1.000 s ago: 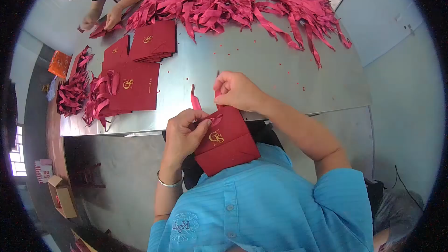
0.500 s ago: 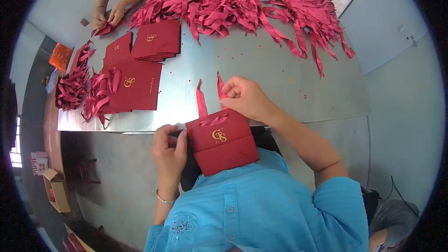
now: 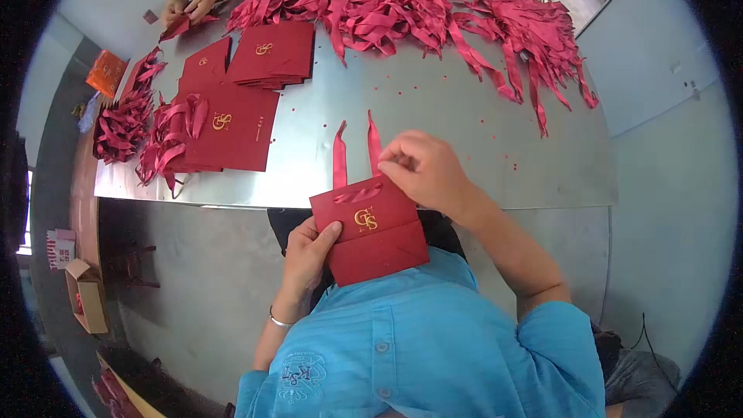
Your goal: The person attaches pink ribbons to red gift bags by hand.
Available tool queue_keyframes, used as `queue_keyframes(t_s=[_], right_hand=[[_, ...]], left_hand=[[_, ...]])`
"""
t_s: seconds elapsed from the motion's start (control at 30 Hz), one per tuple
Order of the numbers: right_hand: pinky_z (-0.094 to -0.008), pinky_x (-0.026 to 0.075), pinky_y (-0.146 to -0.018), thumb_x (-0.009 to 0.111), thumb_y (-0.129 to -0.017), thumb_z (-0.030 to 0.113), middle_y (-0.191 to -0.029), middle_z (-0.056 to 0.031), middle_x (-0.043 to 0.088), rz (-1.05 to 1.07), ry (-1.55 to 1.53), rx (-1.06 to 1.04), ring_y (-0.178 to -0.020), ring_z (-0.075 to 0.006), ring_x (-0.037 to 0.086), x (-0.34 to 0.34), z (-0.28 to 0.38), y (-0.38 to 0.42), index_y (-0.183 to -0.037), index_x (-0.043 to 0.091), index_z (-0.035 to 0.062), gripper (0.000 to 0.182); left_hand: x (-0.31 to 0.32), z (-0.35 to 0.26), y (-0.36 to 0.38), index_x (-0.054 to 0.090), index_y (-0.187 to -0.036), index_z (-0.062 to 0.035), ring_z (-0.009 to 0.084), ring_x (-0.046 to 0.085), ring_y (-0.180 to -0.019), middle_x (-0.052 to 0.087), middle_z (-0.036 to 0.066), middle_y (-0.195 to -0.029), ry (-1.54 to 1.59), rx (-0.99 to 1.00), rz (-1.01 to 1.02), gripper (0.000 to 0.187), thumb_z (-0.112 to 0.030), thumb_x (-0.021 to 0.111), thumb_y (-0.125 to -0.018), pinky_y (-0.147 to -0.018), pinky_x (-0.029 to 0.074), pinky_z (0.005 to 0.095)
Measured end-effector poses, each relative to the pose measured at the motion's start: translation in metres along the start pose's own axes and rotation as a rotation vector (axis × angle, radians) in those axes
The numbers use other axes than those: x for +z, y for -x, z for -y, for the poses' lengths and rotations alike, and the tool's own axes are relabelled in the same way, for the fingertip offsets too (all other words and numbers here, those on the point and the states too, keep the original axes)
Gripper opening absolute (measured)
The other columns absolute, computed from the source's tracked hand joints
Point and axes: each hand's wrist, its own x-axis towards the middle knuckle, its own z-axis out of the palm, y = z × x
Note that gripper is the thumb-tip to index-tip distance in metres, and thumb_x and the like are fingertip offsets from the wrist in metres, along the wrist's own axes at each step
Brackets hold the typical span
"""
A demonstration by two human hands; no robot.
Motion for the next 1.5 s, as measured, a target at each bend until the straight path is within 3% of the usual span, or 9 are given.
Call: queue_keyframes(t_s=[0.43, 0.53, 0.63, 0.7, 0.87, 0.97, 1.07, 1.23, 1.5], right_hand=[[-0.0352, 0.051, -0.063, 0.074, -0.076, 0.006, -0.086, -0.0054, 0.062, 0.064, 0.346, -0.392, -0.074, -0.0236, 0.062, 0.009, 0.007, 0.004, -0.082, 0.068, 0.0060, 0.010], [-0.0328, 0.050, -0.064, 0.073, -0.078, 0.006, -0.087, -0.0061, 0.062, 0.061, 0.307, -0.367, -0.071, -0.0206, 0.061, 0.007, 0.004, 0.002, -0.085, 0.068, 0.0055, 0.009], [-0.0305, 0.048, -0.064, 0.070, -0.083, 0.010, -0.085, -0.0066, 0.062, 0.014, 0.037, -0.068, -0.069, -0.0164, 0.059, 0.004, -0.001, 0.003, -0.086, 0.068, 0.0031, 0.008], [-0.0297, 0.047, -0.062, 0.069, -0.085, 0.011, -0.083, -0.0064, 0.062, 0.047, 0.117, 0.025, -0.068, -0.0141, 0.058, -0.002, -0.003, -0.002, -0.087, 0.068, 0.0013, 0.010], [-0.0292, 0.046, -0.060, 0.066, -0.089, 0.015, -0.079, -0.0059, 0.062, 0.260, 0.081, 0.302, -0.070, -0.0100, 0.056, -0.009, -0.012, -0.018, -0.088, 0.067, -0.0030, 0.018], [-0.0391, 0.050, -0.064, 0.067, -0.082, 0.021, -0.074, -0.0133, 0.066, 0.281, 0.076, 0.332, -0.065, -0.0274, 0.063, -0.010, -0.015, -0.020, -0.082, 0.069, 0.0020, 0.019], [-0.0294, 0.051, -0.066, 0.066, -0.087, 0.014, -0.091, -0.0082, 0.067, 0.239, 0.046, 0.240, -0.073, -0.0141, 0.062, -0.009, -0.007, -0.022, -0.093, 0.068, -0.0007, 0.015], [-0.0393, 0.045, -0.092, 0.069, -0.077, 0.013, -0.122, -0.0124, 0.060, 0.276, 0.324, -0.544, -0.112, -0.0287, 0.055, 0.016, -0.008, -0.056, -0.090, 0.073, 0.0096, 0.014], [-0.0445, 0.038, -0.101, 0.072, -0.073, 0.013, -0.120, -0.0095, 0.061, 0.493, 0.191, -0.667, -0.121, -0.0303, 0.049, 0.031, -0.016, -0.080, -0.080, 0.076, 0.0134, 0.008]], left_hand=[[0.002, -0.014, 0.001, 0.062, -0.111, 0.0045, 0.0131, 0.065, -0.085, 0.070, 0.009, -0.098, -0.237, 0.075, -0.032, 0.030, -0.019, 0.066, -0.093, -0.076, 0.052, 0.0259], [0.015, -0.051, 0.015, 0.063, -0.106, 0.0022, 0.0245, 0.066, -0.075, 0.068, 0.014, -0.086, -1.405, -0.066, -0.154, 0.036, -0.027, 0.072, -0.088, -0.069, 0.052, 0.0315], [0.026, -0.055, 0.018, 0.063, -0.098, -0.0017, 0.0322, 0.063, -0.079, 0.065, 0.017, -0.086, -1.330, 0.252, -0.508, 0.036, -0.031, 0.077, -0.080, -0.071, 0.050, 0.0366], [0.034, -0.060, 0.002, 0.063, -0.092, -0.0043, 0.0298, 0.062, -0.087, 0.065, 0.014, -0.093, -1.444, 0.969, -0.455, 0.030, -0.025, 0.078, -0.077, -0.076, 0.048, 0.0382], [0.051, -0.048, -0.047, 0.068, -0.094, -0.0024, 0.0307, 0.061, -0.085, 0.065, 0.011, -0.093, -1.316, 0.873, -0.048, 0.019, -0.007, 0.073, -0.076, -0.079, 0.048, 0.0395], [0.048, -0.034, -0.058, 0.068, -0.093, -0.0034, 0.0302, 0.061, -0.085, 0.065, 0.011, -0.090, -1.193, 0.894, -0.037, 0.018, -0.008, 0.072, -0.077, -0.078, 0.047, 0.0392], [0.049, -0.033, -0.053, 0.069, -0.094, -0.0044, 0.0288, 0.060, -0.088, 0.064, 0.009, -0.092, -1.256, 0.908, -0.031, 0.019, -0.009, 0.073, -0.076, -0.079, 0.046, 0.0390], [0.055, -0.029, -0.046, 0.068, -0.091, -0.0057, 0.0272, 0.059, -0.091, 0.063, 0.008, -0.098, -1.460, 1.045, -0.176, 0.019, -0.012, 0.076, -0.074, -0.081, 0.045, 0.0389], [0.025, -0.043, -0.013, 0.062, -0.099, -0.0011, 0.0312, 0.059, -0.093, 0.062, 0.014, -0.100, -1.324, 0.792, -0.427, 0.037, -0.016, 0.082, -0.072, -0.082, 0.048, 0.0403]])
